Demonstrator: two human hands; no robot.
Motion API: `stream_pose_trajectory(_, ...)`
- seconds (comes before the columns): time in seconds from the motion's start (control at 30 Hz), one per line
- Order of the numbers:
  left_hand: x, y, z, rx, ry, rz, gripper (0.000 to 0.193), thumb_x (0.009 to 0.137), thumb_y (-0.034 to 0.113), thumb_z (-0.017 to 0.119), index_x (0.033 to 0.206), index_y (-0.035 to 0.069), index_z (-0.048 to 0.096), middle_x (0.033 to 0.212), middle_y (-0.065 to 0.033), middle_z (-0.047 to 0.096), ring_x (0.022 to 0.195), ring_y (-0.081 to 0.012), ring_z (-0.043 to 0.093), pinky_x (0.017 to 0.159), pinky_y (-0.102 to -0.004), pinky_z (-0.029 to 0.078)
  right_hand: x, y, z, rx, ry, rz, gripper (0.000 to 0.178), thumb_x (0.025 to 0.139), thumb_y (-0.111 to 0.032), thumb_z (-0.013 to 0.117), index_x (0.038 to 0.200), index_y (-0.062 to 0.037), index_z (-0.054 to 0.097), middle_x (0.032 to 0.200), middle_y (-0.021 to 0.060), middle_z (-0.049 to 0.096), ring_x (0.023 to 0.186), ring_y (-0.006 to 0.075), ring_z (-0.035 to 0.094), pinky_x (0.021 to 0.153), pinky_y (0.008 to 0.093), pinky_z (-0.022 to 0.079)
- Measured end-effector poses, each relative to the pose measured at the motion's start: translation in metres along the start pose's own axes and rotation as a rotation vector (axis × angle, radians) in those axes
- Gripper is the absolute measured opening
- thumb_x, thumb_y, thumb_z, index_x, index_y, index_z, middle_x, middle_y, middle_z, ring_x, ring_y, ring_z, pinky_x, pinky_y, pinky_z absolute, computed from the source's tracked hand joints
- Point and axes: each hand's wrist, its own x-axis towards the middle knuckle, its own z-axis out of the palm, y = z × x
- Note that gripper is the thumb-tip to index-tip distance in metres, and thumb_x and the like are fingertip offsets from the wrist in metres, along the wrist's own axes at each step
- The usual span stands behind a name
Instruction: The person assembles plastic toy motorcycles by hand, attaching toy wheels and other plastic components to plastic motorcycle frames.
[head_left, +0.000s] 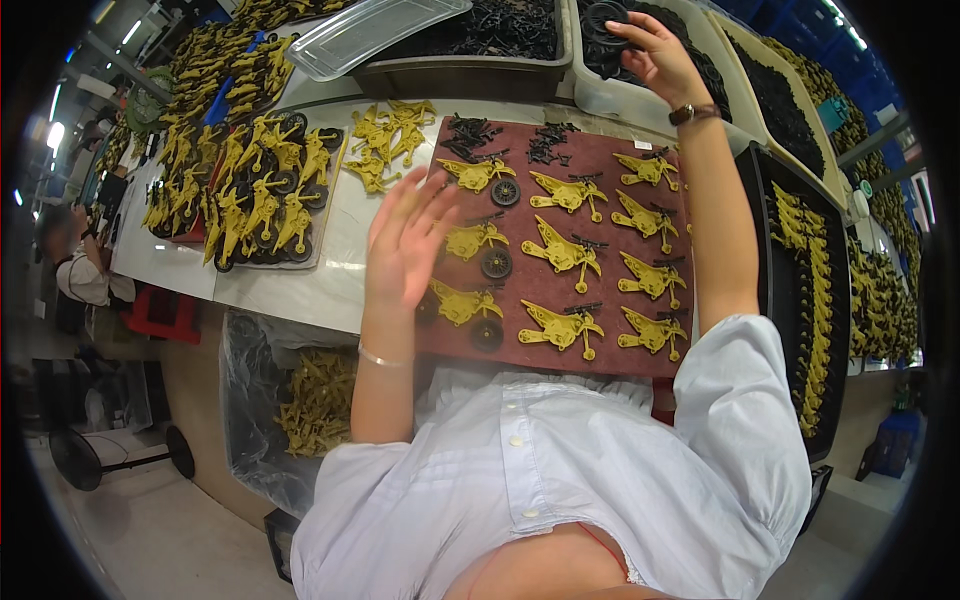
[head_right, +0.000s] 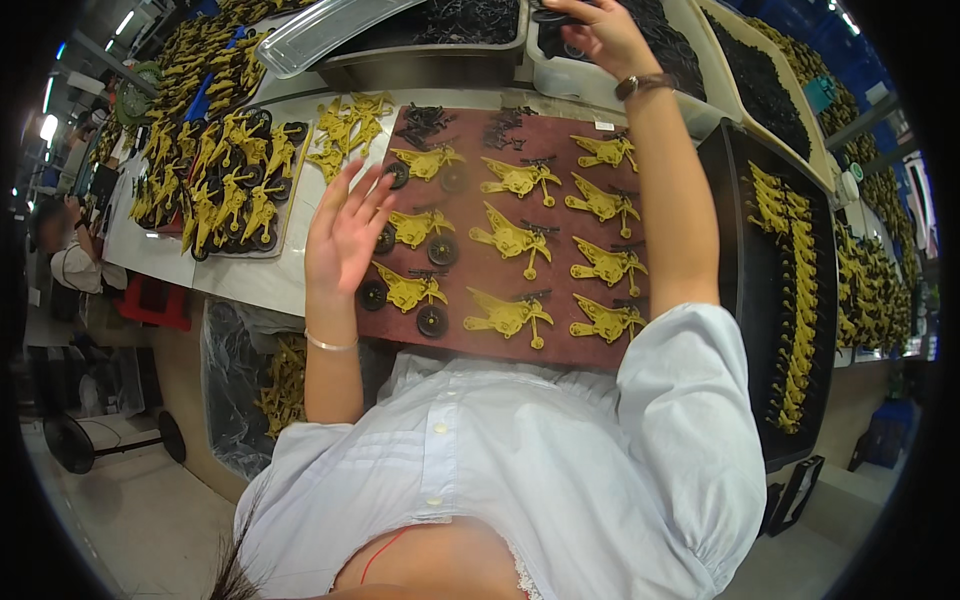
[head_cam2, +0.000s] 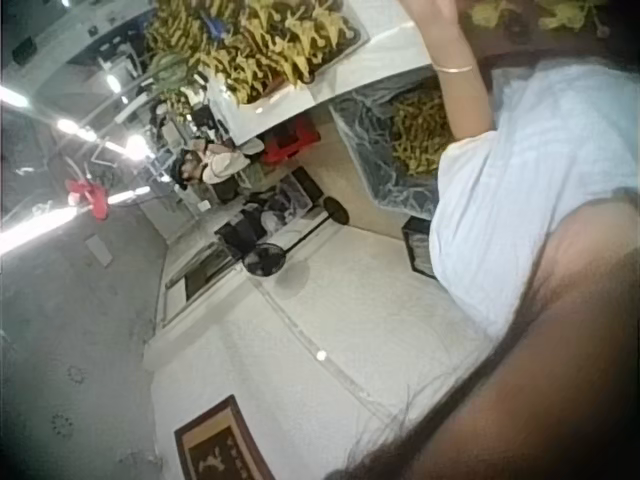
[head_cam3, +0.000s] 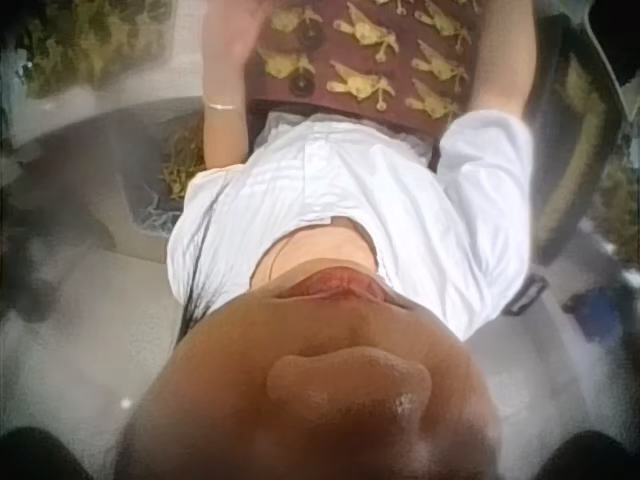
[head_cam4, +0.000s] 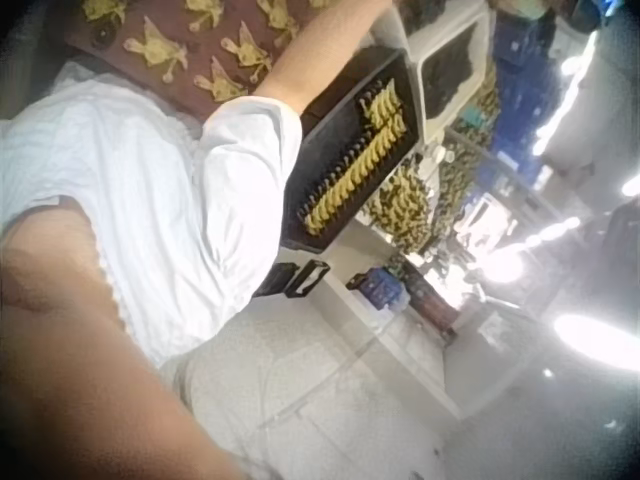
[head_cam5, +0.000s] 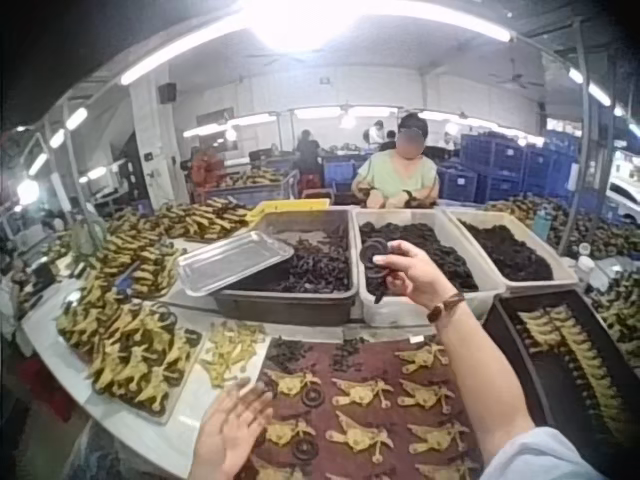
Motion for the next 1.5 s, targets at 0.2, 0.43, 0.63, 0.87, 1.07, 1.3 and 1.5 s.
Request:
stream_pose_trajectory(0.2, 0.028, -0.024, 0.074, -0.354, -0.133, -0.300, 0.051, 0.091, 0.050, 0.054, 0.129, 0.016, 0.047, 0.117, -0.0124, 0.054, 0.111, -0.0253, 0.054, 0.096, -0.0567, 0.041, -0.130, -0.013, 0.141, 0.362, -0.108, 0.128, 0.034, 0.079, -0.003, 0.072, 0.107, -0.0074, 0.054, 0.097, 0.0058, 0.068, 0.087, 0.0152, 0.067, 0.072, 0.0271, 0.054)
stream_pose_trajectory(0.43, 0.020, -0.057, 0.076, -0.505, -0.120, -0.392, 0.049, 0.090, 0.057, 0.051, 0.119, 0.017, 0.053, 0.112, -0.0065, 0.058, 0.104, -0.0215, 0.058, 0.087, -0.0491, 0.047, -0.184, 0.004, 0.156, 0.020, 0.052, -0.015, 0.037, 0.076, -0.007, 0.076, 0.106, -0.0044, 0.056, 0.092, 0.0051, 0.068, 0.084, 0.0101, 0.063, 0.075, 0.0252, 0.051)
stream_pose_trajectory(0.63, 0.008, -0.066, 0.076, -0.482, -0.189, -0.332, 0.045, 0.094, 0.047, 0.051, 0.117, 0.008, 0.053, 0.112, -0.0086, 0.058, 0.105, -0.0201, 0.058, 0.092, -0.0423, 0.049, -0.202, 0.020, 0.152, -0.242, 0.111, -0.195, 0.034, 0.070, -0.014, 0.080, 0.096, -0.0056, 0.060, 0.083, 0.0029, 0.066, 0.075, 0.0071, 0.058, 0.067, 0.0227, 0.046)
stream_pose_trajectory(0.87, 0.005, -0.080, 0.067, -0.236, -0.053, -0.190, 0.032, 0.092, 0.031, 0.062, 0.109, 0.005, 0.056, 0.094, -0.0043, 0.061, 0.079, -0.0117, 0.061, 0.067, -0.0284, 0.055, -0.216, 0.024, 0.144, -0.191, 0.213, -0.084, 0.030, 0.074, -0.015, 0.079, 0.095, -0.0048, 0.060, 0.074, -0.0029, 0.058, 0.066, 0.0035, 0.051, 0.058, 0.0183, 0.039)
stream_pose_trajectory(1.07, 0.013, -0.059, 0.069, 0.166, -0.080, -0.047, 0.027, 0.084, 0.018, 0.073, 0.101, 0.000, 0.063, 0.074, -0.0026, 0.061, 0.056, -0.0071, 0.055, 0.049, -0.0225, 0.049, -0.210, 0.022, 0.122, 0.019, 0.188, 0.013, 0.012, 0.088, -0.015, 0.067, 0.092, -0.0048, 0.062, 0.072, -0.0067, 0.056, 0.060, -0.0011, 0.043, 0.051, 0.0172, 0.031)
stream_pose_trajectory(1.3, 0.053, -0.034, 0.046, 0.772, -0.180, -0.085, 0.024, 0.082, 0.018, 0.074, 0.098, 0.000, 0.069, 0.064, 0.0003, 0.059, 0.052, -0.0061, 0.052, 0.048, -0.0224, 0.045, -0.197, 0.014, 0.064, -0.590, 0.207, 0.025, 0.022, 0.083, -0.023, 0.071, 0.087, -0.0027, 0.064, 0.069, 0.0004, 0.060, 0.064, 0.0034, 0.051, 0.054, 0.0234, 0.039)
stream_pose_trajectory(1.5, 0.071, -0.051, 0.037, 1.095, -0.249, -0.009, 0.019, 0.081, 0.019, 0.073, 0.090, 0.002, 0.073, 0.061, -0.0006, 0.061, 0.049, -0.0048, 0.051, 0.046, -0.0206, 0.038, -0.197, 0.026, 0.058, -1.118, -0.023, 0.073, 0.019, 0.079, -0.019, 0.071, 0.084, -0.0021, 0.064, 0.059, 0.0047, 0.054, 0.054, 0.0138, 0.048, 0.053, 0.0305, 0.037)
